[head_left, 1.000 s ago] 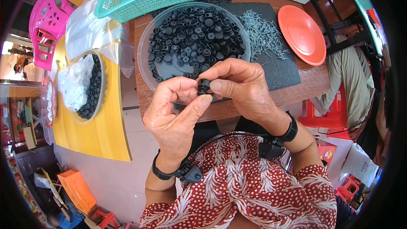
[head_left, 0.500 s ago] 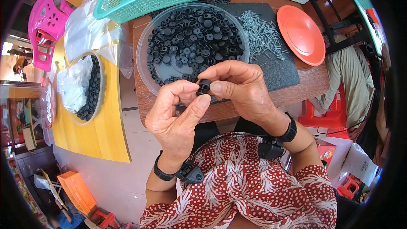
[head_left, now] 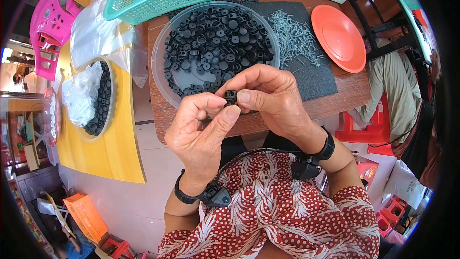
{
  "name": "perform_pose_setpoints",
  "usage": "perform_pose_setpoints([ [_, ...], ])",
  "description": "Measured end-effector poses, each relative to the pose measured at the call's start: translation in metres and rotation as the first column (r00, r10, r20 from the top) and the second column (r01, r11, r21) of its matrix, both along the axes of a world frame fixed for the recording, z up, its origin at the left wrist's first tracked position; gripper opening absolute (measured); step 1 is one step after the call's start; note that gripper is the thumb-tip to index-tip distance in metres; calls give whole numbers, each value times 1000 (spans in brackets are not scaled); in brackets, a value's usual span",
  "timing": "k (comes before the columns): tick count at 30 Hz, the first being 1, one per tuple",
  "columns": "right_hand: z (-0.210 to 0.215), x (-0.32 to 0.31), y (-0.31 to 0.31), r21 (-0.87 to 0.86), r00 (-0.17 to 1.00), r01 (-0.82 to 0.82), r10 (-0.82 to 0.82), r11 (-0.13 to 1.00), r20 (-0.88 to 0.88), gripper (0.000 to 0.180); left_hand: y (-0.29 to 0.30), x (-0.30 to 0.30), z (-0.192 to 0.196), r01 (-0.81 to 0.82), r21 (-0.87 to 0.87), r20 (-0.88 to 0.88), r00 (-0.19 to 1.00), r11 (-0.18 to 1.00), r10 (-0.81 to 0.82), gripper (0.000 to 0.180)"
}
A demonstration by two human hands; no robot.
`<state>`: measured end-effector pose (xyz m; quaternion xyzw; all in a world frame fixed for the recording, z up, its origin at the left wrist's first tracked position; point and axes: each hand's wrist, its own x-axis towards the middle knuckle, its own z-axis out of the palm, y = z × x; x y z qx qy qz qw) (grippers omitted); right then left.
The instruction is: The person picks up a black plastic component and a metal screw, inserts the screw into the plastic part, and places the assembled unit onto a black mat before repeating the process.
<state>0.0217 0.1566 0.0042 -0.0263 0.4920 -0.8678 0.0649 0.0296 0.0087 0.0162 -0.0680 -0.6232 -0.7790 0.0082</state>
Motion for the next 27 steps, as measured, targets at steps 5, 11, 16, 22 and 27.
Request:
perform_pose_setpoints([
  [5,4,1,1,32,1000,15,-16,999,20,13,0,-2,1,15,63,24,1000,998,-16,21],
  [11,-3,2,2,50,999,36,-38,998,22,14,3,-3,4,86,96,69,993,992,-93,30],
  [16,-4,2,1,62,998,63,-64,996,11,14,2,-5,1,59,26,69,996,998,-61,32],
  [22,-2,2,1,45,995,58,-61,997,73,12,5,-5,1,45,8,51,998,999,-46,33],
  [27,-4,3,0,41,995,79,-81,996,65,11,6,-5,5,54,-40,62,997,998,-52,32],
])
